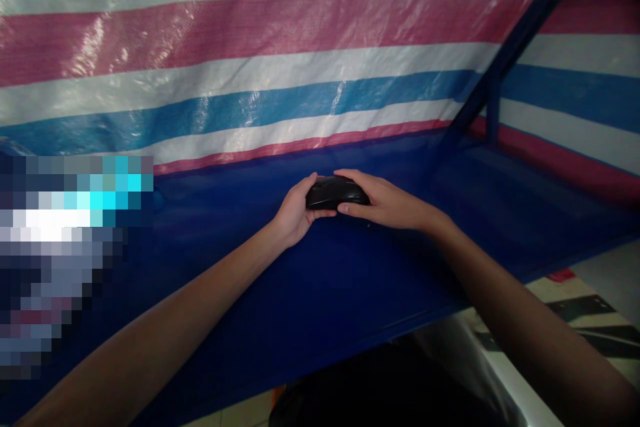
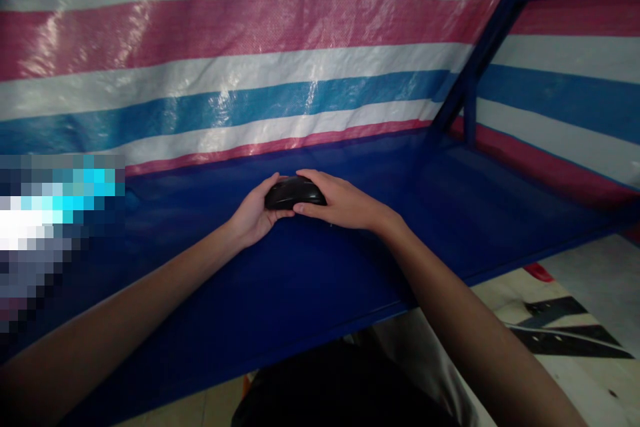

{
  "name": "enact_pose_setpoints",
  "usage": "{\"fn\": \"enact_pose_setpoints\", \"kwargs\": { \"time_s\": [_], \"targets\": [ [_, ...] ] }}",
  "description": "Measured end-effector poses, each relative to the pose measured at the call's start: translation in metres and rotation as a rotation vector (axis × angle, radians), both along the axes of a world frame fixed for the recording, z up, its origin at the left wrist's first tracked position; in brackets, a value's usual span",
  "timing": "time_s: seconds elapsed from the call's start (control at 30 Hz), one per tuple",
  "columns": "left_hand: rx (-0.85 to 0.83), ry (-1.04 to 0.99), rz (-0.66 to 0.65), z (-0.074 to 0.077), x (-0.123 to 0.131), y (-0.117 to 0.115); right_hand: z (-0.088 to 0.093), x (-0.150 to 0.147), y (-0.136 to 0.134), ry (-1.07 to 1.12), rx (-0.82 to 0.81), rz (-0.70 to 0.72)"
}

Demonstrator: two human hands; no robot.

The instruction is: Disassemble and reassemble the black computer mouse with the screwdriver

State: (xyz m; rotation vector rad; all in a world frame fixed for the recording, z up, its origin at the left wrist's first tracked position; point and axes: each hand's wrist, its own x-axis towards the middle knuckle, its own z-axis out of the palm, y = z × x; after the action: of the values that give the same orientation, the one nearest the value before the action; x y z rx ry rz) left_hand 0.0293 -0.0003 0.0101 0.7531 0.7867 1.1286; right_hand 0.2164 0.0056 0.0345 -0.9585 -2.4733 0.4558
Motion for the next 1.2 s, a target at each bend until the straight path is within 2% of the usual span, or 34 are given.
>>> {"fn": "enact_pose_setpoints", "kwargs": {
  "time_s": [0.93,1.2],
  "targets": [
    [-0.018,-0.017,0.026,0.0016,0.0005,-0.0005,-0.0018,-0.0003,-0.0001,-0.005,-0.014,0.006],
    [-0.041,-0.07,0.011,-0.0021,-0.0015,0.0028,-0.0044,0.0006,0.0014,0.011,0.1,0.055]
  ]
}}
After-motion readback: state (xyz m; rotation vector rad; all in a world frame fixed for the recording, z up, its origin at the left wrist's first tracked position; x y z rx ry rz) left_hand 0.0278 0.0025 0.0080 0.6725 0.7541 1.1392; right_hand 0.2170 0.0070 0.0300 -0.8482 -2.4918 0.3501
